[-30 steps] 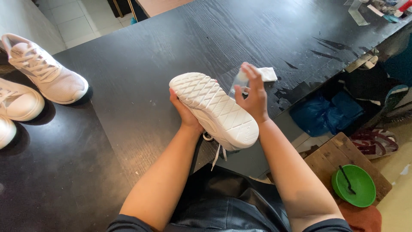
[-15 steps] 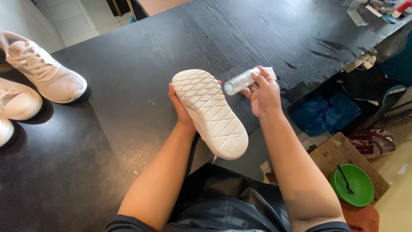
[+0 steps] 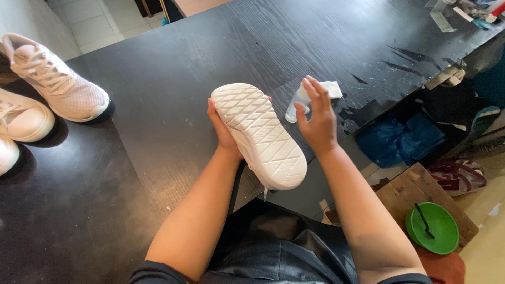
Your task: Cleaning shoe soles with a brush and liquid, then inserting insoles into sneakers.
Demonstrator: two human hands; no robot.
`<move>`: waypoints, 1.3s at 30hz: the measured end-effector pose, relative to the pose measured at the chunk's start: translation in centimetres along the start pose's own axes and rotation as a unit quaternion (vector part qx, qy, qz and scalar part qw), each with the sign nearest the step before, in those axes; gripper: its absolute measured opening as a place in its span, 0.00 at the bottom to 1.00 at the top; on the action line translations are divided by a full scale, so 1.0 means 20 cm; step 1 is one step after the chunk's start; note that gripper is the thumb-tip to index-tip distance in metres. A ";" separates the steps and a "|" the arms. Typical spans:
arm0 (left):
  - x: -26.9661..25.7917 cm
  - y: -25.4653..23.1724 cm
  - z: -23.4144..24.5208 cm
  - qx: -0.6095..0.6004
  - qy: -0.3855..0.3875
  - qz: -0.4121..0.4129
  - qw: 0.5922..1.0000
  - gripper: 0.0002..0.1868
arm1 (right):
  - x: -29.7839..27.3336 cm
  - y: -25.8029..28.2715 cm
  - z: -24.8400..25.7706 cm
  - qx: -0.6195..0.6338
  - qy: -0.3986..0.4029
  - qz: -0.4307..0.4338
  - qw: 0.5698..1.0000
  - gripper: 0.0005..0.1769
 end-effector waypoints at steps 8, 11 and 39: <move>0.01 0.02 0.01 0.014 -0.005 0.010 1.000 0.56 | 0.15 0.02 0.14 0.066 -0.033 -0.051 0.996 0.08; -0.01 0.01 -0.02 0.020 -0.015 0.020 0.999 0.56 | 0.18 0.00 0.17 0.096 -0.023 -0.082 0.992 0.07; -0.05 0.02 -0.07 0.065 -0.049 0.088 0.993 0.55 | 0.20 0.51 0.58 0.214 0.008 -0.166 0.963 0.05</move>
Point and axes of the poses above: each hand's wrist, its own x-axis towards the middle knuckle, its own z-axis out of the back of the hand, y = z × x, the point moved 1 cm from there along x, towards the middle knuckle, and after that the axes turned 15 degrees about -x, right-handed, at the moved point
